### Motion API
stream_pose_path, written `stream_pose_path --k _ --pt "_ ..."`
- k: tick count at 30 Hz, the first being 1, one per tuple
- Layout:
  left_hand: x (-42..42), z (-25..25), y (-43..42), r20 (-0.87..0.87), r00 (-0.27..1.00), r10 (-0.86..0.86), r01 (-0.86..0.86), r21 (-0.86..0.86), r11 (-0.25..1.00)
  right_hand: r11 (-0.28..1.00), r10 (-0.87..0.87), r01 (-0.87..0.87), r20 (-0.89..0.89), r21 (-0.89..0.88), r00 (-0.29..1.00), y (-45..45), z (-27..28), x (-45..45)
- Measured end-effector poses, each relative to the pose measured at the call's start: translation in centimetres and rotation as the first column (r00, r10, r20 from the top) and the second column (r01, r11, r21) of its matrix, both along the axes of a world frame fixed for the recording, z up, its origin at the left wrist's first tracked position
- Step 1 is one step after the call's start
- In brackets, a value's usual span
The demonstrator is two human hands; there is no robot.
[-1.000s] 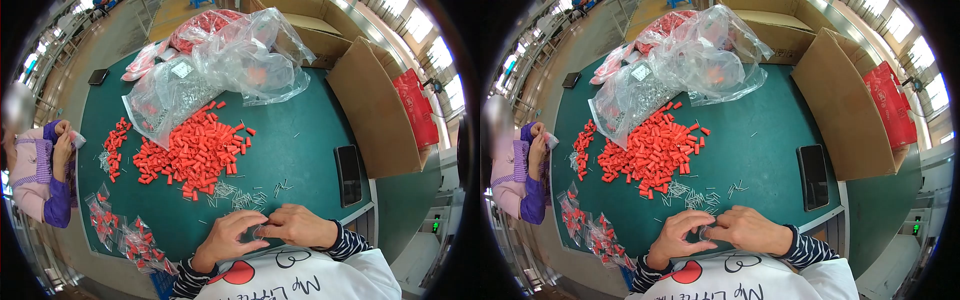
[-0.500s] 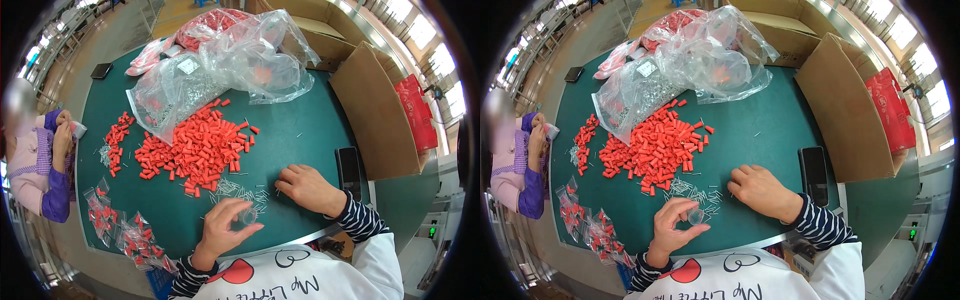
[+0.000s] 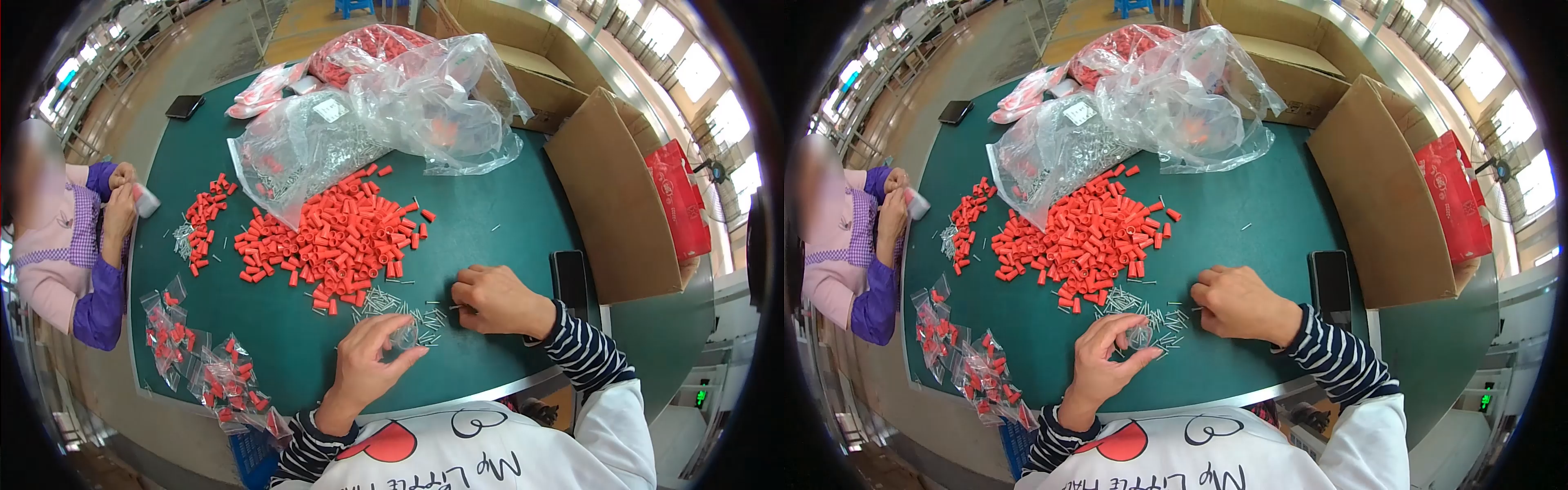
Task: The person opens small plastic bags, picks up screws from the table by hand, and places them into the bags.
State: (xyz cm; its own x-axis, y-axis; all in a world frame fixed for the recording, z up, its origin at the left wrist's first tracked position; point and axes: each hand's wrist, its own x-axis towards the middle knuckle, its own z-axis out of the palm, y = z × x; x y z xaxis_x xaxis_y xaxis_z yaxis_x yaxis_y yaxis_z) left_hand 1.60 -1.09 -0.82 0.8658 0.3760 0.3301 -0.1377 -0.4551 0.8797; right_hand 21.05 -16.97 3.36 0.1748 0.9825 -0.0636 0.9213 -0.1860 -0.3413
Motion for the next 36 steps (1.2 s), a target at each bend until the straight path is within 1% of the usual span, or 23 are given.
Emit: stream_pose_path --k 3,6,9,10,13,14,17,20,23,24,26,27,28,31,34,36 --pt "0.0 -0.3 -0.1 0.016 1.0 0.017 -0.016 -0.015 1.0 0.995 -0.039 0.046 -0.089 0.083 0.995 -0.7 0.4 -0.2" --pt "0.1 -0.1 -0.2 -0.001 1.0 0.024 -0.024 -0.018 1.0 0.965 -0.11 0.173 -0.298 0.196 0.948 -0.7 1.3 -0.8" --pt "0.1 0.1 -0.2 -0.019 1.0 0.025 -0.025 -0.025 0.999 0.909 -0.008 0.236 -0.552 0.344 0.834 0.3 2.1 -2.2" --pt "0.1 0.0 -0.2 -0.009 1.0 0.025 -0.025 -0.028 0.999 0.895 0.04 0.24 -0.603 0.376 0.797 0.7 2.3 -2.8" --pt "0.0 0.0 -0.2 0.003 0.999 0.038 -0.038 -0.014 0.999 0.845 0.072 0.316 -0.677 0.432 0.733 1.8 1.8 -4.4" --pt "0.0 0.0 -0.2 0.004 0.999 0.045 -0.045 -0.007 0.999 0.85 0.09 0.307 -0.692 0.429 0.717 1.9 1.8 -4.6" --pt "0.3 -0.4 -0.3 0.062 0.997 0.055 -0.053 -0.022 0.998 0.844 0.111 0.303 -0.697 0.442 0.708 2.5 1.1 -5.2" --pt "0.3 -0.4 -0.1 0.037 0.997 0.072 -0.073 0.012 0.997 0.88 0.092 0.265 -0.69 0.394 0.718 2.1 0.7 -4.9" --pt "0.2 -0.3 0.1 0.012 0.995 0.099 -0.099 0.016 0.995 0.863 -0.028 0.38 -0.718 0.334 0.695 1.8 0.8 -4.0" --pt "0.2 -0.3 0.1 0.016 0.994 0.106 -0.106 0.014 0.994 0.868 -0.134 0.427 -0.707 0.255 0.694 2.0 1.2 -3.6" --pt "0.4 -0.3 0.1 0.026 0.994 0.108 -0.108 0.011 0.994 0.843 -0.071 0.327 -0.513 0.428 0.855 3.5 -0.4 -2.4" --pt "0.4 -0.3 0.1 0.023 0.994 0.111 -0.111 0.009 0.994 0.823 -0.049 0.264 -0.399 0.503 0.916 4.2 -1.2 -2.0" --pt "0.4 -0.3 0.1 0.021 0.993 0.114 -0.114 0.009 0.993 0.86 -0.107 0.25 -0.322 0.445 0.941 5.0 -1.3 -2.0" --pt "0.2 -0.3 0.2 0.014 0.992 0.123 -0.123 0.013 0.992 0.902 -0.085 0.162 -0.204 0.4 0.975 6.7 -2.5 -1.6" --pt "0.1 -0.4 0.4 0.014 0.991 0.134 -0.134 -0.006 0.991 0.947 -0.041 0.06 -0.065 0.315 0.997 7.6 -2.8 -1.4" --pt "0.0 -0.5 0.4 0.018 0.991 0.133 -0.132 -0.027 0.991 0.962 -0.024 0.055 -0.117 0.268 0.993 7.7 -2.2 -1.4"
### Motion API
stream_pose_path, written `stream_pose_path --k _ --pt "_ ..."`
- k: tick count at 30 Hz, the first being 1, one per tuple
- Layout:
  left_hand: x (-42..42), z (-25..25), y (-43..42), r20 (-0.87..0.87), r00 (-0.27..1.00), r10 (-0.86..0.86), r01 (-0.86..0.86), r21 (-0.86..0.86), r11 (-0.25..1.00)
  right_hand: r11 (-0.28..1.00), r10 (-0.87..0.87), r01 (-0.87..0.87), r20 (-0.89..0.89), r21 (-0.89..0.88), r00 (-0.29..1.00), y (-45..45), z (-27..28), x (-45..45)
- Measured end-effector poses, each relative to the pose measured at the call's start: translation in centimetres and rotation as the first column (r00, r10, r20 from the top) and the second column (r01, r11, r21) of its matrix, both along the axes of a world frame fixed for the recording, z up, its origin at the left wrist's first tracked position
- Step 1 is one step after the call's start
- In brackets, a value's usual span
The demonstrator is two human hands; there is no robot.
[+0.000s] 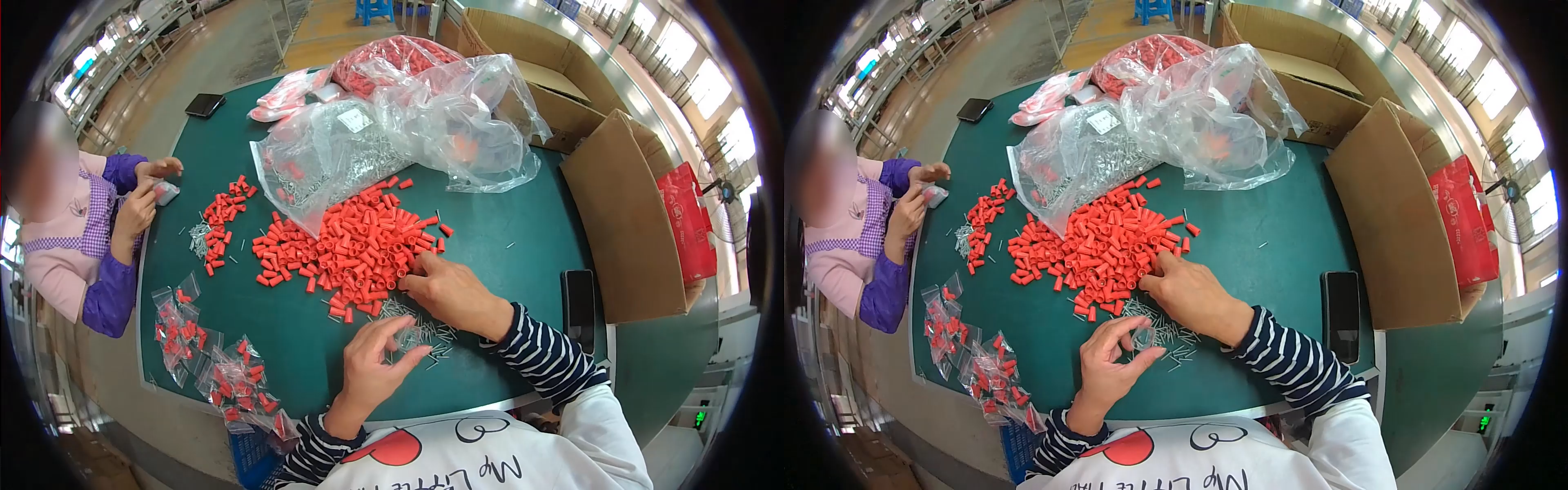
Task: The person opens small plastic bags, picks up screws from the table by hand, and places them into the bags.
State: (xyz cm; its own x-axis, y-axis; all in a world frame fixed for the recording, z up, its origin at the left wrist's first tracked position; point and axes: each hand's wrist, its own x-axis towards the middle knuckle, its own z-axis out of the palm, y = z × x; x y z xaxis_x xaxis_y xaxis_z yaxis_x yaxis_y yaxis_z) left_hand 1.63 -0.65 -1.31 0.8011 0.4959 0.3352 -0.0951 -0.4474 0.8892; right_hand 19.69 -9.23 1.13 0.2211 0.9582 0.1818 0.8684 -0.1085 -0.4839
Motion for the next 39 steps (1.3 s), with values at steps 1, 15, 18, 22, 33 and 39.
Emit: stream_pose_path --k 1,15,18,22,33,39 --pt "0.0 0.0 0.0 0.007 1.0 -0.003 0.004 -0.009 1.0 1.0 0.006 -0.007 -0.025 -0.024 1.0 -0.1 0.2 0.1" --pt "0.1 -0.9 -0.2 -0.007 0.999 0.041 -0.042 -0.088 0.995 0.968 0.147 -0.064 -0.345 0.241 0.927 -3.4 5.0 -3.0" --pt "0.2 -1.2 -0.2 0.025 0.998 0.051 -0.049 -0.066 0.997 0.97 0.187 -0.13 -0.288 0.206 0.939 -3.5 5.2 -3.4" --pt "0.2 -1.1 -0.3 0.022 0.998 0.052 -0.051 -0.062 0.997 0.963 0.189 -0.126 -0.266 0.239 0.945 -3.5 5.6 -3.3" --pt "0.0 -0.8 -0.4 0.089 0.993 -0.081 0.1 -0.242 0.965 0.963 0.197 -0.097 -0.412 0.251 0.89 -3.8 5.6 -1.8" --pt "-0.2 1.0 -0.1 0.147 0.965 -0.215 0.244 -0.222 0.944 0.989 0.14 -0.076 -0.651 0.126 0.746 -4.4 2.6 -2.5"
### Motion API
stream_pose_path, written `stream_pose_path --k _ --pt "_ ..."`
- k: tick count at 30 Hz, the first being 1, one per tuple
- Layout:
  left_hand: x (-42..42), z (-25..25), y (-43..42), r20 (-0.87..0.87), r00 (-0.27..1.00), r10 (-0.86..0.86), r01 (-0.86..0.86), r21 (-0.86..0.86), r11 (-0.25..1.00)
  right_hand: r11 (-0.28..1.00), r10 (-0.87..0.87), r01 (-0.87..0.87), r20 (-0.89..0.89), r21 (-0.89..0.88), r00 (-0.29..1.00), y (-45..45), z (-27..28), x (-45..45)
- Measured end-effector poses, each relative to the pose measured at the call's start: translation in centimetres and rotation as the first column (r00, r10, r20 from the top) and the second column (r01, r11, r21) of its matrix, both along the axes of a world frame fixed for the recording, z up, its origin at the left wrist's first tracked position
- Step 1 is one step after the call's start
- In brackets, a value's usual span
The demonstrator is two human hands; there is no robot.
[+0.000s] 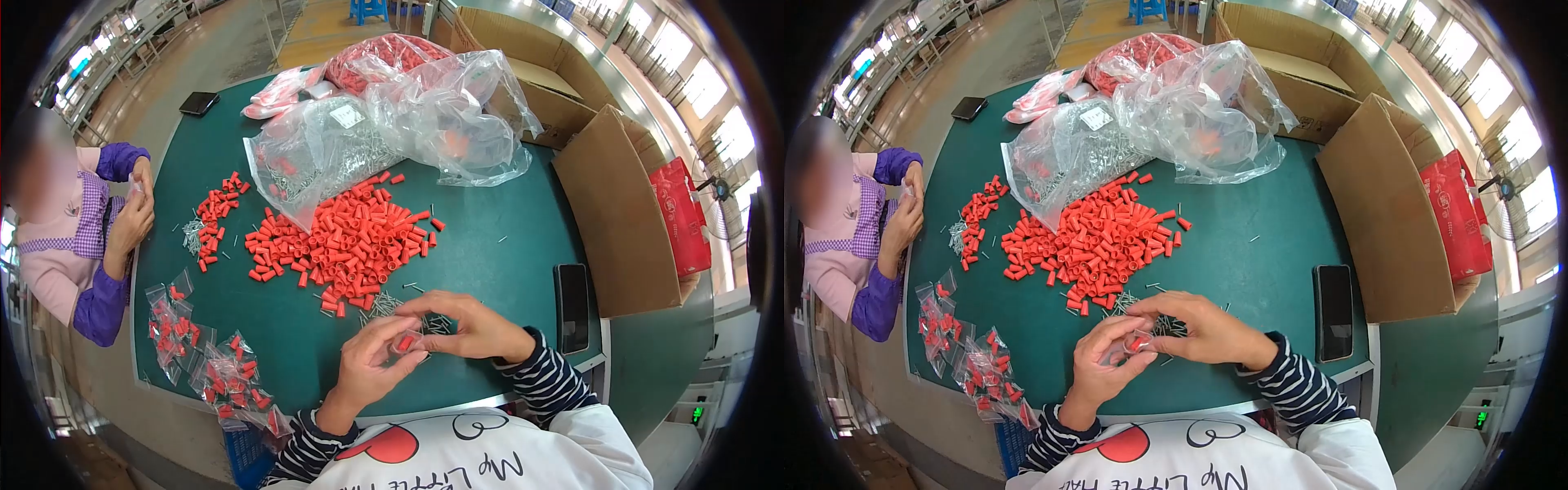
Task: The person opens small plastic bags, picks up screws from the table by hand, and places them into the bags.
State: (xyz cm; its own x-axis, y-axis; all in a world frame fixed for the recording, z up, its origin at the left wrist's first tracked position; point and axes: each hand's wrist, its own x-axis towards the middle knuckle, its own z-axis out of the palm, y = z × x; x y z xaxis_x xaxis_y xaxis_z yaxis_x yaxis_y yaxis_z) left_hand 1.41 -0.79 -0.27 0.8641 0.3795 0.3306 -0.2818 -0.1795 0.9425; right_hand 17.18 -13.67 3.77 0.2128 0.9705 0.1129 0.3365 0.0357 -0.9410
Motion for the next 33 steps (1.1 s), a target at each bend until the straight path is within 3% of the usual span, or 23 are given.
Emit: stream_pose_path --k 2,8,11,17,25,28,33 --pt "0.0 0.9 0.4 0.001 0.998 0.059 -0.059 0.174 0.983 0.994 -0.099 0.093 -0.128 -0.056 0.987 0.0 -0.7 -0.7" --pt "0.0 -0.2 0.0 -0.139 0.977 0.163 -0.202 -0.34 0.918 0.98 -0.195 0.197 -0.095 0.005 0.976 -0.1 -0.9 -1.2" --pt "-0.3 -0.8 0.4 -0.203 0.967 0.154 -0.222 -0.377 0.899 0.972 -0.217 0.226 -0.116 0.067 0.969 0.0 -1.2 -1.2" --pt "-0.3 -0.7 0.0 -0.068 0.992 0.111 -0.127 -0.326 0.937 0.97 -0.226 0.234 -0.115 0.065 0.967 0.1 -0.9 -1.6" --pt "-0.3 -0.1 0.3 -0.138 0.983 0.118 -0.159 -0.34 0.927 0.955 -0.295 0.295 -0.214 -0.032 0.931 -0.2 -1.2 -1.5" --pt "-0.3 -0.6 0.4 -0.111 0.985 0.134 -0.159 -0.271 0.949 0.952 -0.306 0.299 -0.147 -0.068 0.941 -0.2 -1.3 -1.5" --pt "0.0 -1.2 0.2 -0.017 0.991 0.133 -0.133 -0.241 0.961 0.944 -0.313 0.294 0.121 0.148 0.942 0.2 -0.9 -1.5"
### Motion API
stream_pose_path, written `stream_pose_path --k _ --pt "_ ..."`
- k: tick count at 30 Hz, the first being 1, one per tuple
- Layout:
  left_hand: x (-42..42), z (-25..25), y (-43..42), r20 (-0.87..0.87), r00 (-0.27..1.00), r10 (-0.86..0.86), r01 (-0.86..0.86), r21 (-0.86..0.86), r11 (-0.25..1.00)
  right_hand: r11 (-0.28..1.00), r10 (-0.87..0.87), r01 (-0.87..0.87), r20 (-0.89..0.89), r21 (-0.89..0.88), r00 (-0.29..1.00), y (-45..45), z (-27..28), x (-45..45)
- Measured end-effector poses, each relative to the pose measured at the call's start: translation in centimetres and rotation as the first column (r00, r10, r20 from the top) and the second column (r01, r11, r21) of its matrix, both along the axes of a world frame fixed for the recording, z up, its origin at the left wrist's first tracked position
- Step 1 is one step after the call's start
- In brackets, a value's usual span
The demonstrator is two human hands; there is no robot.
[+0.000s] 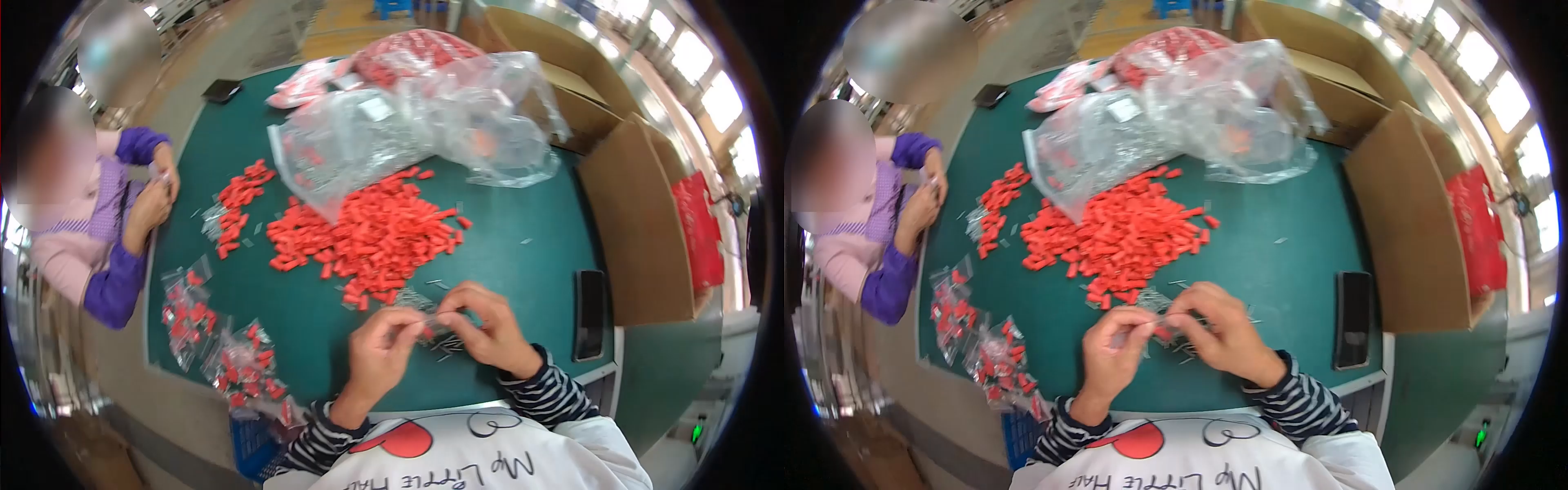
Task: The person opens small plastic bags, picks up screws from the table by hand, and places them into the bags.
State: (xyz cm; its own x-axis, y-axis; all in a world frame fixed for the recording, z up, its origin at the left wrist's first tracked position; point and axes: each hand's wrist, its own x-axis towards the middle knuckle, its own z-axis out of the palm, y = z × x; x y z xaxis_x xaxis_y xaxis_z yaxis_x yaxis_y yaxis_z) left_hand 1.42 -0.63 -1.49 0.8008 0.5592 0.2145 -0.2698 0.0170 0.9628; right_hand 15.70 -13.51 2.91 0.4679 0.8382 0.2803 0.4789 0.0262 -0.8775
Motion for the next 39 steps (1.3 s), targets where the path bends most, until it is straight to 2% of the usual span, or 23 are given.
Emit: stream_pose_path --k 1,2,4,7,11,13,14,17,18,19,21,22,23,25,28,29,31,32,35,38,39 --pt "0.3 -0.1 -0.1 0.034 0.999 0.001 0.0 -0.007 1.0 1.0 0.01 -0.011 0.027 0.022 1.0 0.2 0.3 0.0" --pt "0.4 -0.1 -0.4 -0.005 0.999 0.046 -0.046 0.005 0.999 1.0 0.022 -0.022 0.03 0.013 0.999 0.3 0.5 0.0" --pt "0.1 0.5 0.4 -0.051 0.999 -0.008 0.019 0.221 0.975 0.999 0.037 -0.036 0.041 -0.012 0.998 0.2 0.7 -0.2" --pt "-0.1 0.3 0.4 -0.058 0.998 -0.003 0.014 0.184 0.983 0.995 0.018 -0.019 -0.009 -0.098 1.0 0.3 1.3 -1.0" --pt "0.3 0.4 0.0 -0.015 0.998 0.066 -0.067 -0.078 0.995 0.987 -0.087 0.087 0.008 -0.138 0.996 1.3 1.8 -1.4" --pt "0.5 0.6 0.2 -0.045 0.988 0.148 -0.154 -0.219 0.963 0.99 -0.138 0.134 -0.092 -0.042 0.986 2.2 1.7 -1.4" --pt "0.3 0.5 0.6 -0.068 0.991 0.117 -0.132 -0.296 0.946 0.986 -0.162 0.164 -0.144 0.0 0.976 2.7 1.7 -1.4" --pt "-0.6 -1.3 1.3 -0.154 0.987 -0.047 -0.011 -0.358 0.934 0.992 0.018 -0.003 -0.121 0.122 0.993 4.9 4.9 -4.0" --pt "-0.4 0.6 1.0 -0.049 0.99 0.131 -0.131 0.001 0.991 0.975 0.13 -0.13 0.013 0.178 0.991 5.6 6.2 -4.9" --pt "-0.1 0.4 0.9 -0.063 0.993 0.104 -0.113 -0.147 0.983 0.94 0.234 -0.263 0.152 0.216 0.96 6.1 7.2 -5.6" --pt "0.0 -0.1 1.0 -0.083 0.995 0.059 -0.089 -0.429 0.899 0.939 0.169 -0.211 0.169 0.272 0.971 6.3 7.8 -6.2" --pt "-0.2 0.0 1.1 0.004 0.995 0.095 -0.087 -0.366 0.926 0.934 0.145 -0.193 0.175 0.302 0.974 6.4 7.9 -6.4" --pt "-0.3 0.1 1.1 0.094 0.988 0.124 -0.09 -0.304 0.948 0.957 0.087 -0.107 0.085 0.27 0.993 6.2 7.2 -6.1" --pt "-0.4 0.7 1.2 0.081 0.988 0.129 -0.071 -0.506 0.859 0.983 -0.041 0.056 -0.088 0.177 0.995 5.0 4.6 -4.7" --pt "0.0 0.9 0.9 0.188 0.965 0.184 -0.071 -0.485 0.872 0.993 -0.076 0.075 0.002 -0.093 0.997 3.3 1.5 -3.2" --pt "0.1 0.9 0.8 0.225 0.957 0.186 -0.055 -0.487 0.871 0.991 -0.054 0.049 -0.041 -0.127 0.998 3.1 0.6 -3.4" --pt "0.3 0.6 0.5 0.215 0.964 0.156 -0.067 -0.371 0.926 0.982 -0.03 0.004 -0.133 -0.188 0.991 2.7 -0.7 -3.8" --pt "0.3 0.5 0.3 0.209 0.968 0.137 -0.068 -0.31 0.948 0.98 -0.022 -0.018 -0.199 -0.197 0.98 2.8 -0.4 -4.1" --pt "-0.1 0.9 -0.2 0.15 0.982 0.113 -0.059 -0.324 0.944 0.974 -0.058 0.012 -0.197 -0.227 0.979 2.8 -1.7 -4.3" --pt "0.1 1.4 -0.3 0.099 0.981 0.167 -0.098 -0.491 0.866 0.992 -0.027 0.011 -0.132 -0.122 0.991 3.1 -1.7 -4.7" --pt "0.1 0.9 -0.1 0.119 0.979 0.166 -0.087 -0.493 0.866 0.992 -0.02 0.008 -0.089 -0.129 0.996 3.0 -1.5 -4.6"
